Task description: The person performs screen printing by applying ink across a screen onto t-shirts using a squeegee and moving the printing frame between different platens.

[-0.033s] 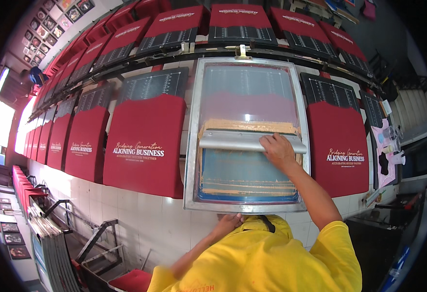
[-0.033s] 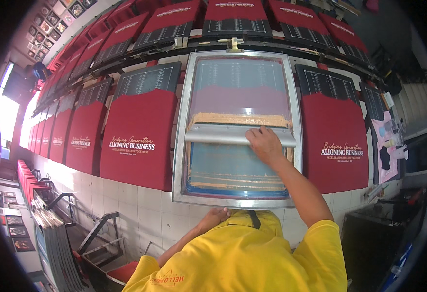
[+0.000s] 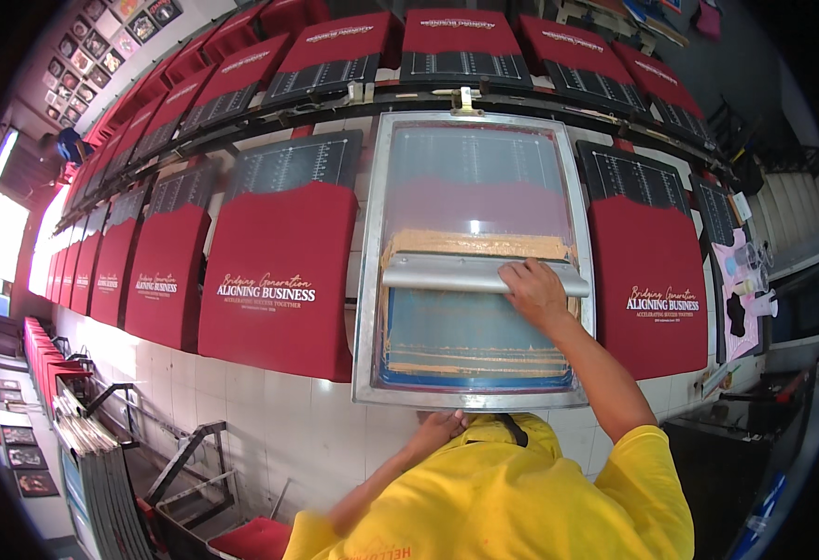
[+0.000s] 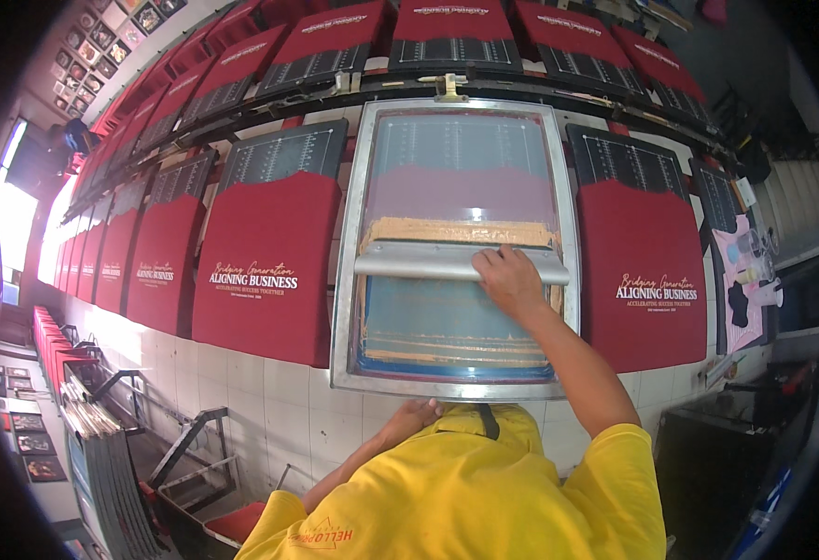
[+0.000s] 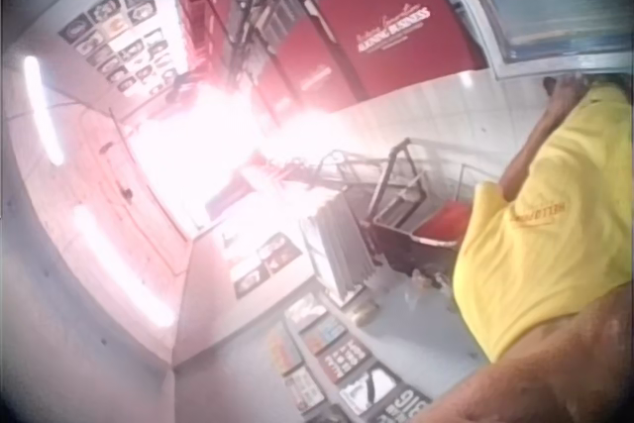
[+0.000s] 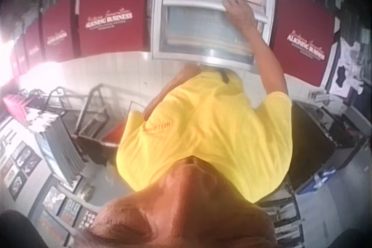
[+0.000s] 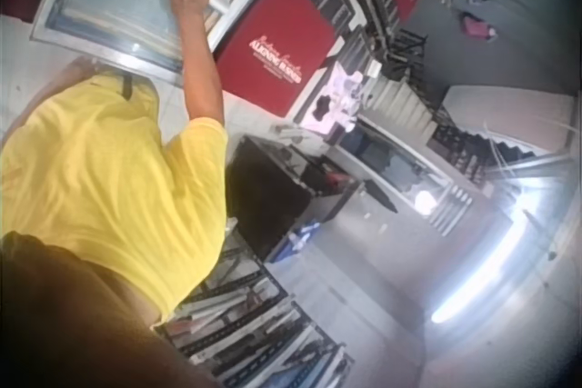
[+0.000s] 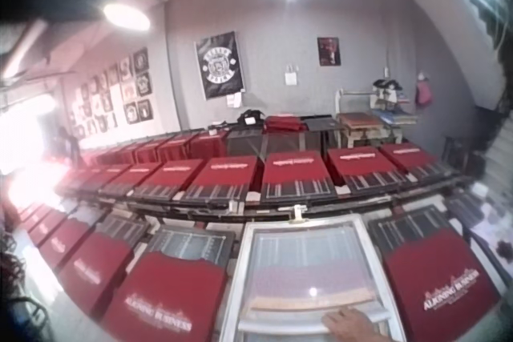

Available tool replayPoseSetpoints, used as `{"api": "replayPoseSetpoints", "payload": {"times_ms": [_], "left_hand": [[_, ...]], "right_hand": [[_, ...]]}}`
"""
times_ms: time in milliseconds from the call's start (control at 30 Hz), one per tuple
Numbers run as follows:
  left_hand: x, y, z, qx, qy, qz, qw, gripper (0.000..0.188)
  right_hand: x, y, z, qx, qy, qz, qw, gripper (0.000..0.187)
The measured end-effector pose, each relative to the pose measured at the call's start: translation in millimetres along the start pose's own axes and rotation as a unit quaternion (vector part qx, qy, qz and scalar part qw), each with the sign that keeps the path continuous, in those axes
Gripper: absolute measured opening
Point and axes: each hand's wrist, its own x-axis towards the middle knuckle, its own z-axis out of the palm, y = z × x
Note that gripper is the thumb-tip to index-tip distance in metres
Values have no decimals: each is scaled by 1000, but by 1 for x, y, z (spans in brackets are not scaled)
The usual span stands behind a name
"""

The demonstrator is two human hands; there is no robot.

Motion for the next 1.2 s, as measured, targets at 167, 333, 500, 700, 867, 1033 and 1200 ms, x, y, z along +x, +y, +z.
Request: {"api": "replayPoseSetpoints", "payload": {"times_ms": [167,333,500,700,867,1033,1200], "left_hand": [[5,-7,0,-32,-15,19,999,34],[4,-7,1,-31,-12,12,999,33],[10,-18,2,-42,5,15,999,34],[3,-8,1,-2,-2,5,1000,35],[14,-20,-3,12,6,34,999,35],[4,-3,-3,22,-8,26,999,37],[5,-4,0,-16,-20,20,999,37]], "right_hand": [[12,0,-10,1,33,-5,999,35],[26,16,7,-17,63,2,998,35],[15,16,18,-17,25,-3,1000,36],[15,14,1,14,-50,21,998,31],[75,56,-19,106,-189,85,973,38],[89,70,-25,265,-382,149,873,42],[18,6,-51,242,-321,118,908,35]]}}
